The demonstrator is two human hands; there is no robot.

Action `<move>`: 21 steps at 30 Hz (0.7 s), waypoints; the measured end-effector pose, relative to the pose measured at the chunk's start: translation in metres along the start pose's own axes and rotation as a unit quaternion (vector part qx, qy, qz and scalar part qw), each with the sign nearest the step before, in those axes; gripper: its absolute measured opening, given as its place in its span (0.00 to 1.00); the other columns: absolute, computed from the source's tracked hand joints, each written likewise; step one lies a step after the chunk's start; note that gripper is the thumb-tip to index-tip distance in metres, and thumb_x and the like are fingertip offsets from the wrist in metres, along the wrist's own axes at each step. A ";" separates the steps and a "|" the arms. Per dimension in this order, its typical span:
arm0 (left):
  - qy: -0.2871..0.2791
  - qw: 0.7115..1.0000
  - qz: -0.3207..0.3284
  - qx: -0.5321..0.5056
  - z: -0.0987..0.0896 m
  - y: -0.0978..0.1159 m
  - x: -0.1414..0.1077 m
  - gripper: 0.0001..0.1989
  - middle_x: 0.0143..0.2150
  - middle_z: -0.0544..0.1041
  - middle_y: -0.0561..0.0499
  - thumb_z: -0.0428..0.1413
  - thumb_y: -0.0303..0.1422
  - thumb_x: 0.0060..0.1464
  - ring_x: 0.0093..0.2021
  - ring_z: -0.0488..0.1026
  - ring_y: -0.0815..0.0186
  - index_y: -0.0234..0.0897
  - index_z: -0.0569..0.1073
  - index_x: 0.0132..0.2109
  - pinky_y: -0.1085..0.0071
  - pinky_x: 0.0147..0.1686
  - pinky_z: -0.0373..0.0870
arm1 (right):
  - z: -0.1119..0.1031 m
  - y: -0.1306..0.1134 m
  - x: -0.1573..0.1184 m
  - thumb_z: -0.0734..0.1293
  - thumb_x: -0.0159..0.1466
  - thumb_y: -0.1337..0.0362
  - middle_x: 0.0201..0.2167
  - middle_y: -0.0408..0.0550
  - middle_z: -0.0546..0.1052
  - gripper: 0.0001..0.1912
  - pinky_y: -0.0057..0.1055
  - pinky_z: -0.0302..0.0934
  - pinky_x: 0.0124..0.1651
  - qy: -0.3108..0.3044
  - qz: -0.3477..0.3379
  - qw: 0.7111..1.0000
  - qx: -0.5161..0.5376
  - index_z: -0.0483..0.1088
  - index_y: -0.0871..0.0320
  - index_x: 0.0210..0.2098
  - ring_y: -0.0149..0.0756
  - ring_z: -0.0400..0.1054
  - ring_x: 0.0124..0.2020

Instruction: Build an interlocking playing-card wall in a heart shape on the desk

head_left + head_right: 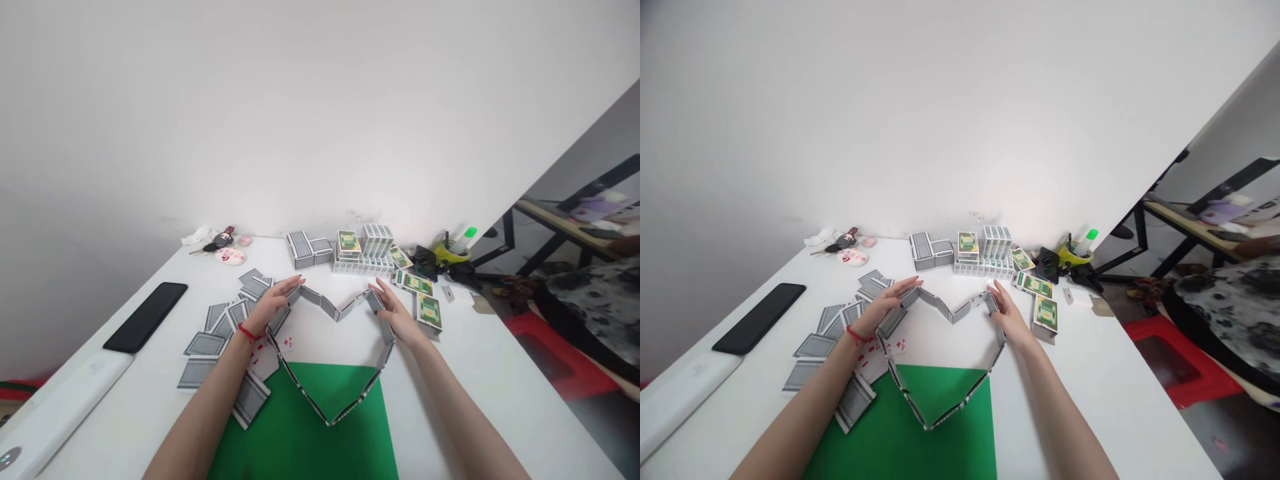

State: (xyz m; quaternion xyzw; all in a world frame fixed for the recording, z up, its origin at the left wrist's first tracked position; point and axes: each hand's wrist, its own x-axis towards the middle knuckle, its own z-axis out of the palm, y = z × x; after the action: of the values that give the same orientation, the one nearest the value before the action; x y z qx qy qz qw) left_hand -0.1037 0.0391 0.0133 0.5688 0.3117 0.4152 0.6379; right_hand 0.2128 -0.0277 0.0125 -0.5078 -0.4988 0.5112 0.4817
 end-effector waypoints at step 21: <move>-0.137 0.939 -0.024 0.314 -0.001 0.061 -0.053 0.39 0.67 0.44 0.52 0.58 0.38 0.47 0.66 0.42 0.56 0.48 0.50 0.63 0.58 0.62 0.48 | -0.013 -0.009 0.010 0.60 0.49 0.71 0.61 0.48 0.60 0.35 0.40 0.44 0.63 0.005 -0.090 0.963 -0.255 0.58 0.56 0.58 0.38 0.52 0.61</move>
State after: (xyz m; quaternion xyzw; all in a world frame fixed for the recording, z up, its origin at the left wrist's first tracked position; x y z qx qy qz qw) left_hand -0.1396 -0.0068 0.0693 0.7840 0.3493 0.1988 0.4731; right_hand 0.2258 -0.0169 0.0215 -0.5692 -0.6537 0.3191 0.3833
